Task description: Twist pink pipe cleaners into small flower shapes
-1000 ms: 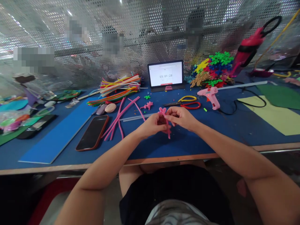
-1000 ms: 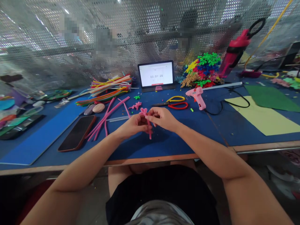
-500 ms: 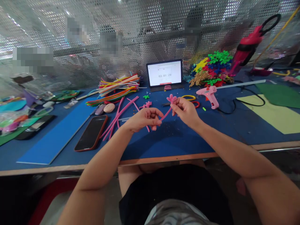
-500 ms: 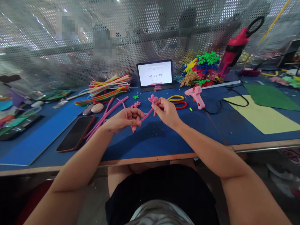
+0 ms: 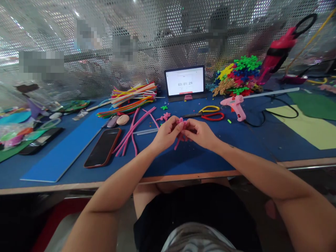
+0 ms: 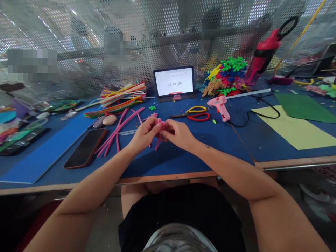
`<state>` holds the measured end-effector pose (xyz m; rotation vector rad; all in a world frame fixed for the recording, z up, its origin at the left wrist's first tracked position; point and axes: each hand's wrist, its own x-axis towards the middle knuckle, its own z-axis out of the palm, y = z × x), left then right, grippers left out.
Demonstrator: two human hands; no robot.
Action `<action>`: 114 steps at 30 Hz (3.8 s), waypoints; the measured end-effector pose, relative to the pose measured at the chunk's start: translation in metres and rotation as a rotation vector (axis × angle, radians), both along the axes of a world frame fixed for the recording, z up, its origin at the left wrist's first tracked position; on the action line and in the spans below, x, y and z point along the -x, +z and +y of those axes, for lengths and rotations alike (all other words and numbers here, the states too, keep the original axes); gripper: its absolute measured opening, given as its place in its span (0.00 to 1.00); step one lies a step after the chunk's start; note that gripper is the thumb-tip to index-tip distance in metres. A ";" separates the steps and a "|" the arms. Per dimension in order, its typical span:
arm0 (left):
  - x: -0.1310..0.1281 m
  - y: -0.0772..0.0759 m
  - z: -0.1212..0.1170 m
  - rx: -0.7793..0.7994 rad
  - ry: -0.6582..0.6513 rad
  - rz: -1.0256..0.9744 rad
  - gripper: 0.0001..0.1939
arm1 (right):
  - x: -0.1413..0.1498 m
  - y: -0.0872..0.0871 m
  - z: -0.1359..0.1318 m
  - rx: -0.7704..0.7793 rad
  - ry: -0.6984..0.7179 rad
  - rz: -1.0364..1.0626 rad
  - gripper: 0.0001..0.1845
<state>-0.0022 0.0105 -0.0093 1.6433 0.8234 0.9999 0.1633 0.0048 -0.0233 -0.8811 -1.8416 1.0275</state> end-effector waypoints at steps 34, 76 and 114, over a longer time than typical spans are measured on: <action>0.004 0.002 0.005 0.063 0.065 -0.019 0.15 | -0.011 0.007 0.013 0.160 0.036 -0.063 0.07; 0.005 0.004 0.002 0.330 -0.023 -0.146 0.19 | -0.012 0.011 0.013 0.146 0.167 0.162 0.18; 0.009 0.007 -0.001 0.171 -0.052 0.075 0.16 | -0.029 0.012 0.015 -0.916 0.038 -0.340 0.10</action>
